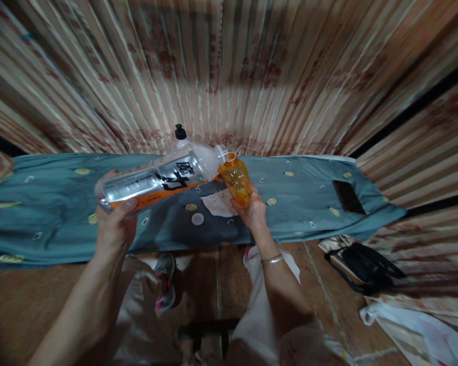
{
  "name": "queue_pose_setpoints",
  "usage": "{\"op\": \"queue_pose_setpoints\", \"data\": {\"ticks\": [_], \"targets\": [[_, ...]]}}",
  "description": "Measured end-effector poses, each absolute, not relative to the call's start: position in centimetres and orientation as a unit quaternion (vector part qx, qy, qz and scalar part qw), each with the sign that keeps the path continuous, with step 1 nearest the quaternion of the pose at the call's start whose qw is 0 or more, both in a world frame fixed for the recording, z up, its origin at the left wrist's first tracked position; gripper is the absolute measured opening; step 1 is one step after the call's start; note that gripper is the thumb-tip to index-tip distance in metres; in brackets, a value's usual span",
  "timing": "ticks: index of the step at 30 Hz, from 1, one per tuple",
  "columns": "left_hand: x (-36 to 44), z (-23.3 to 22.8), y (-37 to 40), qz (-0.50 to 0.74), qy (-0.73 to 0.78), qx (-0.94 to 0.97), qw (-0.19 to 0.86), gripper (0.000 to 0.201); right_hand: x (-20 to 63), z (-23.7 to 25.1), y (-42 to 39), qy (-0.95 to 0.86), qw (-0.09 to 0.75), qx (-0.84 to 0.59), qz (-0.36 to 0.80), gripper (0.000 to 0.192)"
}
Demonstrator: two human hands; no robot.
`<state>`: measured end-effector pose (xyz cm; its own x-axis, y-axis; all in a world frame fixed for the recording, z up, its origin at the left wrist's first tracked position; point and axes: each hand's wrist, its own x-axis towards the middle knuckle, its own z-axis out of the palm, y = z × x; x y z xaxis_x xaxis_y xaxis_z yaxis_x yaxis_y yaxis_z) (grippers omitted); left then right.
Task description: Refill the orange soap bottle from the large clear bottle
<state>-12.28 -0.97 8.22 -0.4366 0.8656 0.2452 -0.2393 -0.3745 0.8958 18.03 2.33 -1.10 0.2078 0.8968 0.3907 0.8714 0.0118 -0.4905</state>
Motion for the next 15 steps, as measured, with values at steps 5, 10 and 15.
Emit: {"op": "queue_pose_setpoints", "data": {"ticks": [5,10,15], "targets": [[-12.53,8.06,-0.96,0.722,0.425,0.403,0.369,0.069,17.98,-1.05,2.36,-0.629,0.334,-0.702,0.018,0.076],[-12.79,7.76,-0.9,0.715,0.423,0.422,0.363,0.069,17.99,-1.22,2.43,-0.625,0.336,-0.704,0.014,0.075],[-12.74,7.82,-0.91,0.721,0.421,0.412,0.365,0.073,17.97,-1.1,2.41,-0.624,0.34,-0.703,0.016,0.078]]}}
